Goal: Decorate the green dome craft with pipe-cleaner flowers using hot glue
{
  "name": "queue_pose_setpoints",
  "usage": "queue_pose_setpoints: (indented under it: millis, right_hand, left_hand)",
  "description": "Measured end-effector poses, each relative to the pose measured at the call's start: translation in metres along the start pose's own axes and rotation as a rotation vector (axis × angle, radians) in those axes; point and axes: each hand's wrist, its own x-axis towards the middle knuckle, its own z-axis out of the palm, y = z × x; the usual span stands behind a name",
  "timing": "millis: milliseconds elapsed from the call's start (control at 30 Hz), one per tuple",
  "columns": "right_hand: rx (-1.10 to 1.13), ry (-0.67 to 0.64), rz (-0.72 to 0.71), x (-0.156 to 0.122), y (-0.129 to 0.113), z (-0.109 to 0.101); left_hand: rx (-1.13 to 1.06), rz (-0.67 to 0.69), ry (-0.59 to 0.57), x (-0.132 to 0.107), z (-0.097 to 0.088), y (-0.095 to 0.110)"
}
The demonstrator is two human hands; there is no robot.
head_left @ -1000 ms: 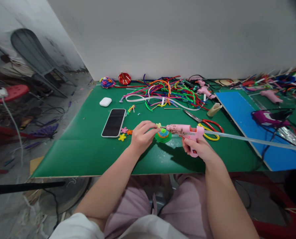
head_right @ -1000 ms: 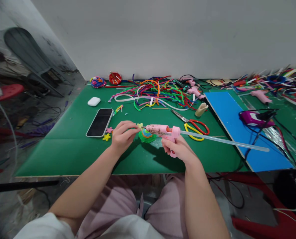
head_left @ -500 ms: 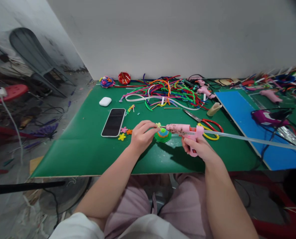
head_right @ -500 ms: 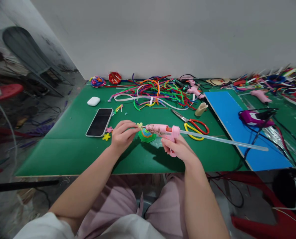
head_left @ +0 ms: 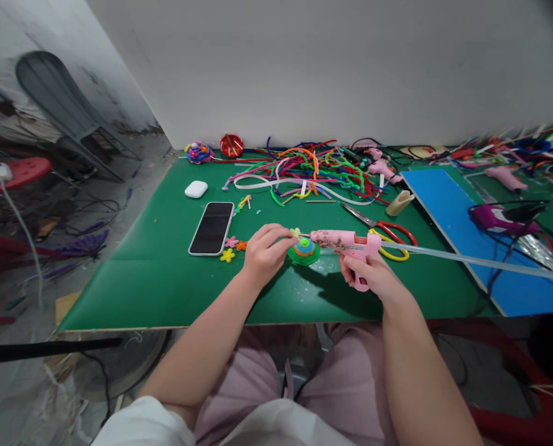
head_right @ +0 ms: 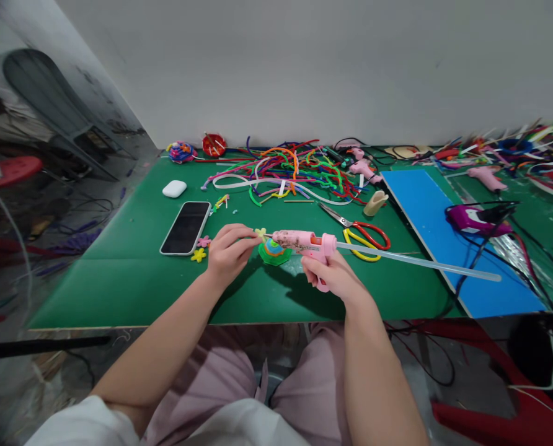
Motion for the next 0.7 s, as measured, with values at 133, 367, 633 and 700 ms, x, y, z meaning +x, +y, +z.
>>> queue_pose_setpoints:
  millis: [133, 367, 633, 700]
  right_hand:
    - [0.041, 0.005, -0.010, -0.0003, 0.0012, -0.0005]
    - [0.062, -0.006, -0.018, 0.0003, 0.0025, -0.0022]
    - [0.064, -0.034, -0.039, 0.0014, 0.0030, -0.0022]
    - [0.065, -0.028, -0.022, 0.0016, 0.0033, -0.0017]
  left_hand:
    - [0.004, -0.015, -0.004, 0.0006, -0.0007, 0.0008]
    - [0.001, -0.010, -0.003, -0.0010, -0.0006, -0.0002]
    - [0.002, -0.002, 0.013, -0.0011, 0.0004, -0.0003]
    - [0.002, 0.000, 0.011, -0.0004, 0.0002, 0.0002]
